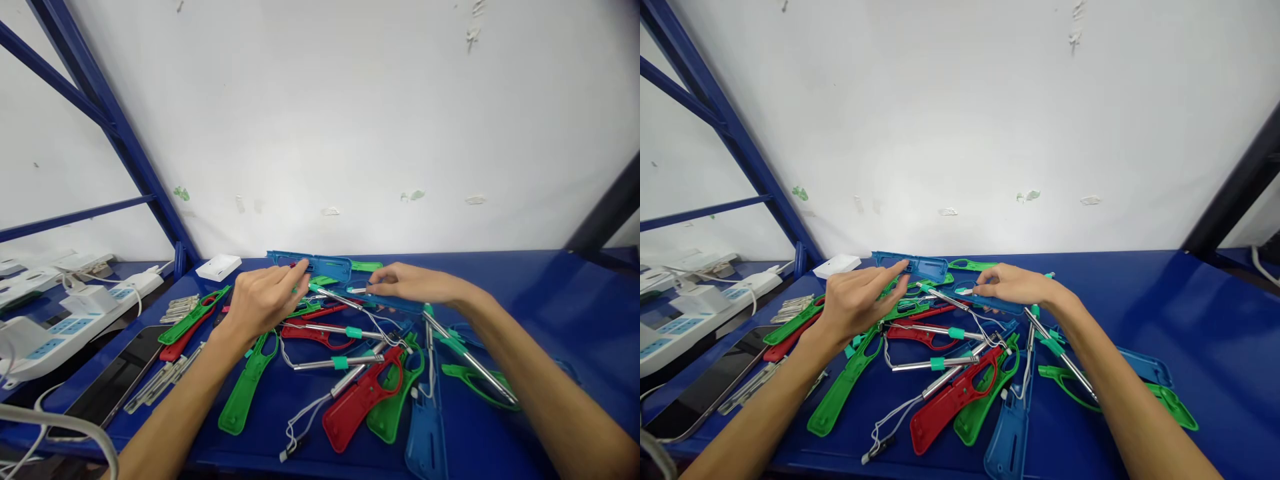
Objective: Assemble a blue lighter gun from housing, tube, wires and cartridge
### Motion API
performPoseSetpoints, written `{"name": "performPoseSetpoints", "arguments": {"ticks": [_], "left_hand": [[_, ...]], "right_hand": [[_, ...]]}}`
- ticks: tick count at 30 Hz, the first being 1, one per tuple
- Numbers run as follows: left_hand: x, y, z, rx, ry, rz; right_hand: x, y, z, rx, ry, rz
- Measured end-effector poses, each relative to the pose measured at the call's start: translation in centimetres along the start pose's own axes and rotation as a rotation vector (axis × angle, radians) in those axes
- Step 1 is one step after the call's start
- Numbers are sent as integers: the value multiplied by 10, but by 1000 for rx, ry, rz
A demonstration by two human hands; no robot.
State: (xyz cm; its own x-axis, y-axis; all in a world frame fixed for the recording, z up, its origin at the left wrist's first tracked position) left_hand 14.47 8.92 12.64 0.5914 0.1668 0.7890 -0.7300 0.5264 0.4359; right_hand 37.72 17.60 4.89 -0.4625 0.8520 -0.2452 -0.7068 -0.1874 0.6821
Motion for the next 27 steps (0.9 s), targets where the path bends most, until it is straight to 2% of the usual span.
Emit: {"name": "performPoseSetpoints", "arguments": {"ticks": [7, 10, 13, 18, 21, 27], "left_hand": [[-2, 0, -6, -31, 42, -4], [-3, -4, -9, -48, 63, -19], [-5, -7, -12, -63, 80, -35], [-7, -11, -15, -73, 92, -56], [-8, -12, -18, -79, 113, -56], [-11, -11, -25, -85, 156, -41]], "right_hand": [[3, -34, 37, -124, -253, -102], [5, -33, 43, -158, -355, -103], [11, -16, 31, -178, -350, -33], [17, 10, -6, -251, -219, 17], [16, 13, -18, -303, -157, 1], [18, 13, -26, -364, -131, 4]]}}
Point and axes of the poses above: each hand's wrist, its own x-axis towards the middle knuckle, its own z-axis out of the back of the hand, y = z × x, the point moved 10 cm from there along x, towards the middle knuckle, and after that the axes turned 3 degrees about z, right-handed, at the moved point
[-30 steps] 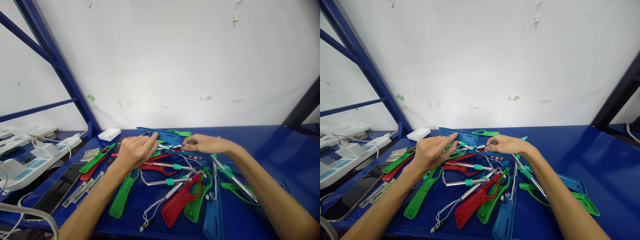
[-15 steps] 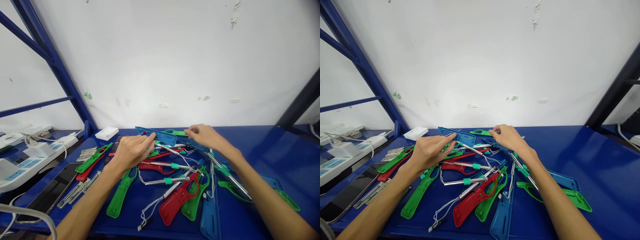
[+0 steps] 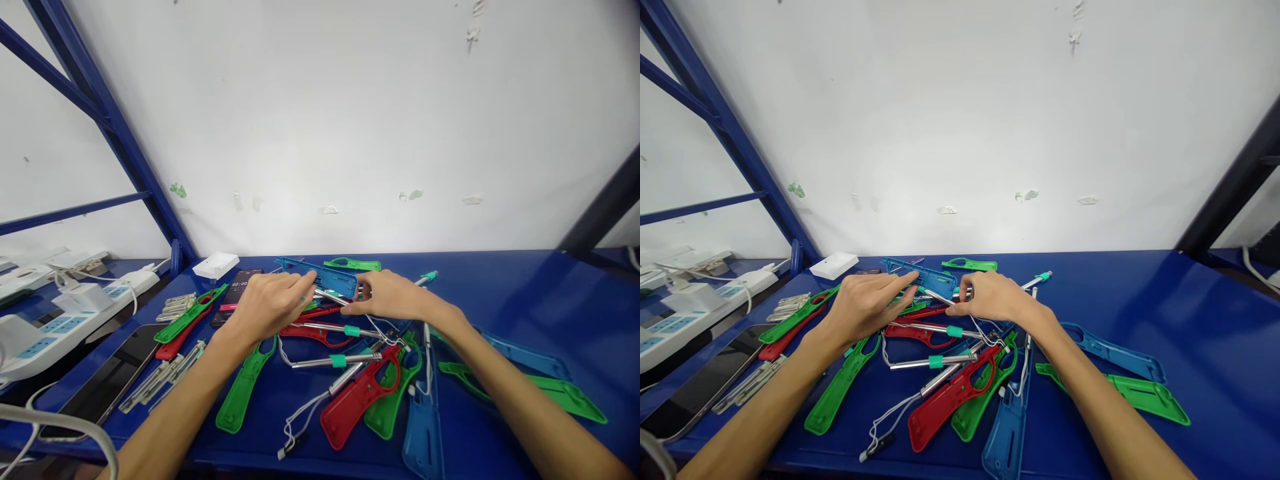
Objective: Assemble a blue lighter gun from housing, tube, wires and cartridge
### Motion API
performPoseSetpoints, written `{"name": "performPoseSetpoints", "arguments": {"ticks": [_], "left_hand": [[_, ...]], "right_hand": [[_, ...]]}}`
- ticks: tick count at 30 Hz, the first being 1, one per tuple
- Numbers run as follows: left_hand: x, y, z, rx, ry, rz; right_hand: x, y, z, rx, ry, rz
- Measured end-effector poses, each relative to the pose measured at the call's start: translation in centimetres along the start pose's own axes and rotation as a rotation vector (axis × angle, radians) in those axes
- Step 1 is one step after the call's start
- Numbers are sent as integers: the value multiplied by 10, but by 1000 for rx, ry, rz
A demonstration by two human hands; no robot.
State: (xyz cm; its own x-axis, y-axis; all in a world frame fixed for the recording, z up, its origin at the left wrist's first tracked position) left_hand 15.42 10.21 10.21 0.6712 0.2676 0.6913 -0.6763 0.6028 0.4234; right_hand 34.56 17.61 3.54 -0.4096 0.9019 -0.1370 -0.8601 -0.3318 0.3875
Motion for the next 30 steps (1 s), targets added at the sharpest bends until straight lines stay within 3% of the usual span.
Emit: {"name": "performPoseSetpoints", "arguments": {"ticks": [7, 11, 16, 19, 23, 30], "left_hand": [[-2, 4, -7, -3, 50, 32], [-1, 6, -6, -16, 45, 46], [1, 5, -3, -37, 25, 37], [1, 3, -4, -45, 25, 18], [1, 2, -3, -49, 31, 5], [0, -2, -6, -79, 72, 4]], "right_hand": [[2, -1, 3, 61, -12, 26], [-6, -15, 33, 193, -123, 5], [-26, -42, 81, 409, -373, -52], [-35, -46, 95, 565, -476, -34], [-33, -33, 90, 763, -469, 38], [-19, 18, 57, 945, -297, 230]]}}
Point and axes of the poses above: each hand's wrist, its own x-axis towards the middle knuckle, its own z-axis out of the back of the hand, y = z × x, the point moved 10 cm from there along x, towards the middle knuckle, and after that the axes turned 3 degrees about z, right-handed, at the moved point
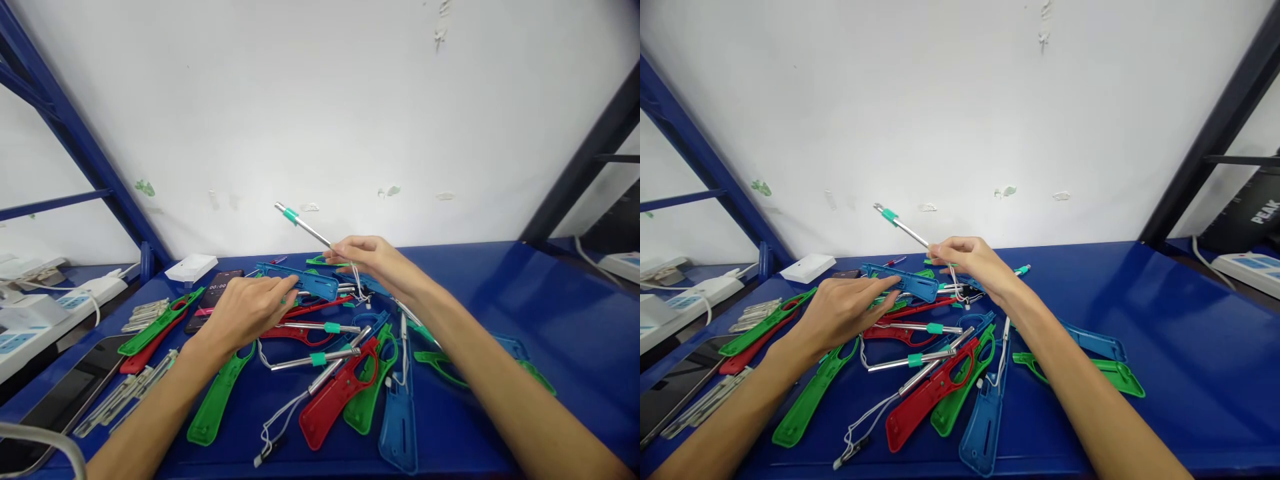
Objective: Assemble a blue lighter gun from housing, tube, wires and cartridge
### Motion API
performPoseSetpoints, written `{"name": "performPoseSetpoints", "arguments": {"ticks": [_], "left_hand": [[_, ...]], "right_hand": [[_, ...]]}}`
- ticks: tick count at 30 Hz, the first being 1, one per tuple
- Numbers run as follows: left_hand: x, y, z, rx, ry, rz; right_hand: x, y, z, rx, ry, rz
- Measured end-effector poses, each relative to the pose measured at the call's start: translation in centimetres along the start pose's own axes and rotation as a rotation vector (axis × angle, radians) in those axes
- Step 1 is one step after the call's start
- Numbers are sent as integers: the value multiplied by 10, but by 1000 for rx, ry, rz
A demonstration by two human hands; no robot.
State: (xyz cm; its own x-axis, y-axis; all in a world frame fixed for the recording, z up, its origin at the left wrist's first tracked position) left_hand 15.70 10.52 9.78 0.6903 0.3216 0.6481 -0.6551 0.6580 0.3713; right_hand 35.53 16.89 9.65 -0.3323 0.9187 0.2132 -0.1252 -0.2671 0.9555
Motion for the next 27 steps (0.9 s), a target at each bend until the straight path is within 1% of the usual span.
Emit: {"name": "performPoseSetpoints", "arguments": {"ticks": [3, 5, 9, 13, 16, 20, 23, 27], "left_hand": [[-1, -1, -5, -25, 31, 9], [-1, 0, -8, -51, 54, 19], [-1, 3, -12, -130, 97, 60], [1, 10, -13, -261, 123, 147], [3, 15, -14, -386, 124, 270], [9, 23, -11, -582, 89, 514], [12, 28, -8, -774, 76, 691], [10, 32, -12, -1019, 63, 847]], "right_hand": [[-1, -2, -23, 26, 85, 0], [-3, -3, -33, 23, 131, -11], [-6, -6, -41, -21, 184, -38], [-6, -10, -45, -57, 208, -61], [-5, -11, -47, -56, 214, -60], [-4, -8, -45, -43, 185, -26], [-3, -6, -43, -58, 167, 0], [-4, -3, -45, -109, 161, 19]]}}
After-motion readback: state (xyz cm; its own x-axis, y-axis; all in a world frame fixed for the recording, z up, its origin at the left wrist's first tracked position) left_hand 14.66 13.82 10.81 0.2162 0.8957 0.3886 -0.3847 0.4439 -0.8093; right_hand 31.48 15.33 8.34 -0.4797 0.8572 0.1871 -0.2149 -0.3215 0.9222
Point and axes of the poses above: each hand's wrist, its own x-axis towards the middle knuckle, its own z-axis out of the back of the hand, y = z × x, the point moved 10 cm from there along x, towards the middle knuckle, and after that the axes turned 3 degrees about z, right-handed, at the moved point
